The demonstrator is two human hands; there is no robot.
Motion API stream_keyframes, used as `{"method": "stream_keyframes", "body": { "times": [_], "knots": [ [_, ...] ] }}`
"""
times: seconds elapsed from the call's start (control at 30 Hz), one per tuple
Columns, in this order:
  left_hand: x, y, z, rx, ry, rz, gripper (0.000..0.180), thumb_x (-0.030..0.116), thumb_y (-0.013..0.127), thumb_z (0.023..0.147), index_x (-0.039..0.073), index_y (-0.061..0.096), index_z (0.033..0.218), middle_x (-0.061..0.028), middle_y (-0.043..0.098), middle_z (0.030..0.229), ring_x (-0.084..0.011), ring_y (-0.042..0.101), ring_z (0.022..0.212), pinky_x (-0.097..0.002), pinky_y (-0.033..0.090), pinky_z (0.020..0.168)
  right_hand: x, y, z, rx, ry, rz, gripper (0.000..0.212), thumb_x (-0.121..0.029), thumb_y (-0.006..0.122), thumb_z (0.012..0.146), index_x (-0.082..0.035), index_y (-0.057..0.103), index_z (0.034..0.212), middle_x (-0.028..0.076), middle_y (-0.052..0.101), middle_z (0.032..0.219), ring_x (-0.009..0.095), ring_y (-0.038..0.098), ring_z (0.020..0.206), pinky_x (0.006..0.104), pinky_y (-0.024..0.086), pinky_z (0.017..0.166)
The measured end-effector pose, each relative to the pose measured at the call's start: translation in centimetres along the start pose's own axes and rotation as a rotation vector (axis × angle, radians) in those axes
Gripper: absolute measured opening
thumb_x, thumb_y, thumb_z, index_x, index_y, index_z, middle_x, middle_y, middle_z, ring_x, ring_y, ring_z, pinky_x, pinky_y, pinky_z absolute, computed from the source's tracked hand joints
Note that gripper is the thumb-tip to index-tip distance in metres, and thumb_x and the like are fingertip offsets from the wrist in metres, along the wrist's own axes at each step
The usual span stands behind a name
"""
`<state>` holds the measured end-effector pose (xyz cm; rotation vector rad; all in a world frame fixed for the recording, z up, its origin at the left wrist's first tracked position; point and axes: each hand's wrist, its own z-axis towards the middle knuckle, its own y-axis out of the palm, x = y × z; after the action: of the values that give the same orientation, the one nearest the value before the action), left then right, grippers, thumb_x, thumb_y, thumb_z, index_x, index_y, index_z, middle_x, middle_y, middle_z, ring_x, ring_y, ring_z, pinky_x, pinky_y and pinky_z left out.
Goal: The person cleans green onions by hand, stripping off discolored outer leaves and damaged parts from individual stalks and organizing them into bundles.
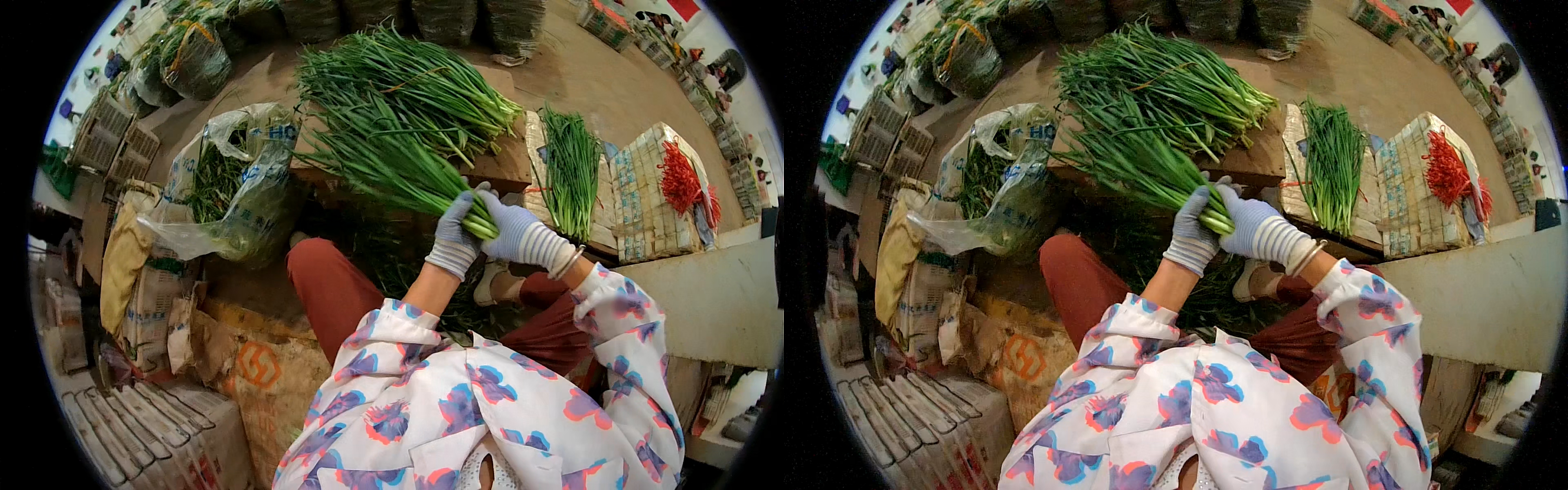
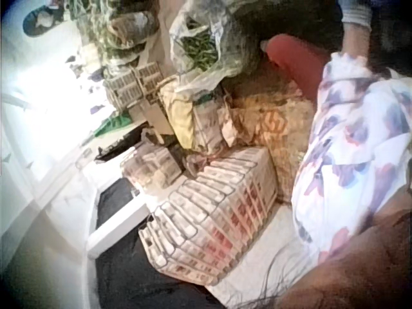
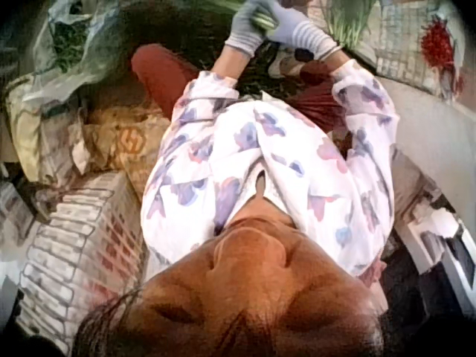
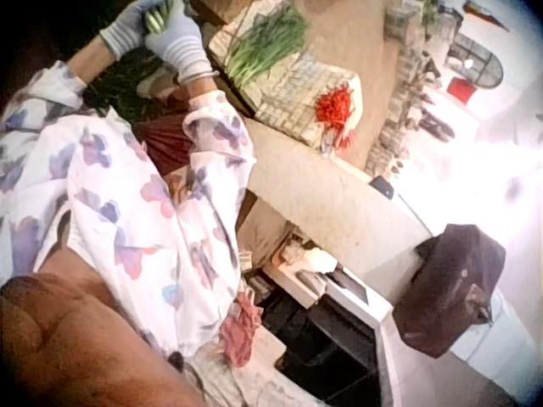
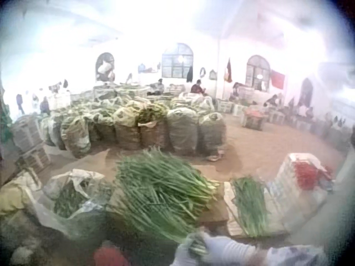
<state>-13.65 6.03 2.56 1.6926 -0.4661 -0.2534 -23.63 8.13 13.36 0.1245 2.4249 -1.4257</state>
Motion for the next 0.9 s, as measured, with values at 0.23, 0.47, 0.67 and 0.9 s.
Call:
{"method": "stream_keyframes", "body": {
  "times": [0.23, 0.47, 0.67, 0.9],
  "knots": [
    [8.8, 1.0, 1.0, 0.101, 0.226, 0.118, 0.021, 0.023, 0.057, 0.076, 0.004, 0.051, 0.071, -0.0116, 0.056, 0.068, -0.0259, 0.055, 0.064, -0.0399, 0.05, 0.062, -3.5, -11.1, -10.1, -0.235, -0.102, -0.336, 0.069, -0.019, 0.064, 0.068, -0.011, 0.031, 0.127, 0.019, 0.059, 0.071, 0.038, 0.06, 0.07, 0.0438, 0.048, 0.058],
    [16.3, 3.7, 7.9, 0.839, 0.149, 0.842, 0.018, 0.029, 0.06, 0.072, 0.012, 0.058, 0.08, -0.0078, 0.057, 0.091, -0.0218, 0.047, 0.093, -0.0419, 0.041, 0.075, 8.0, -27.1, -16.3, 0.147, -0.304, -0.278, 0.078, -0.004, 0.069, 0.056, -0.005, 0.039, 0.129, 0.009, 0.061, 0.099, 0.021, 0.06, 0.089, 0.0323, 0.048, 0.078],
    [26.0, -1.6, 14.5, 0.499, 0.248, -0.168, 0.026, 0.012, 0.053, 0.087, 0.006, 0.047, 0.062, -0.0036, 0.048, 0.057, -0.0149, 0.043, 0.05, -0.0274, 0.045, 0.049, 19.2, -34.1, -11.2, 0.494, 0.163, 0.116, 0.075, -0.012, 0.07, 0.061, -0.004, 0.039, 0.128, 0.012, 0.061, 0.099, 0.024, 0.06, 0.089, 0.0325, 0.048, 0.079],
    [25.2, -0.8, 15.8, 0.375, 0.122, 0.48, 0.016, 0.018, 0.048, 0.091, 0.003, 0.055, 0.09, -0.008, 0.06, 0.079, -0.0184, 0.054, 0.056, -0.0331, 0.051, 0.057, 35.8, -13.9, 1.3, 0.824, 0.324, 0.529, 0.071, -0.028, 0.071, 0.067, 0.0, 0.037, 0.123, 0.02, 0.058, 0.1, 0.03, 0.057, 0.091, 0.0355, 0.047, 0.081]
  ]
}}
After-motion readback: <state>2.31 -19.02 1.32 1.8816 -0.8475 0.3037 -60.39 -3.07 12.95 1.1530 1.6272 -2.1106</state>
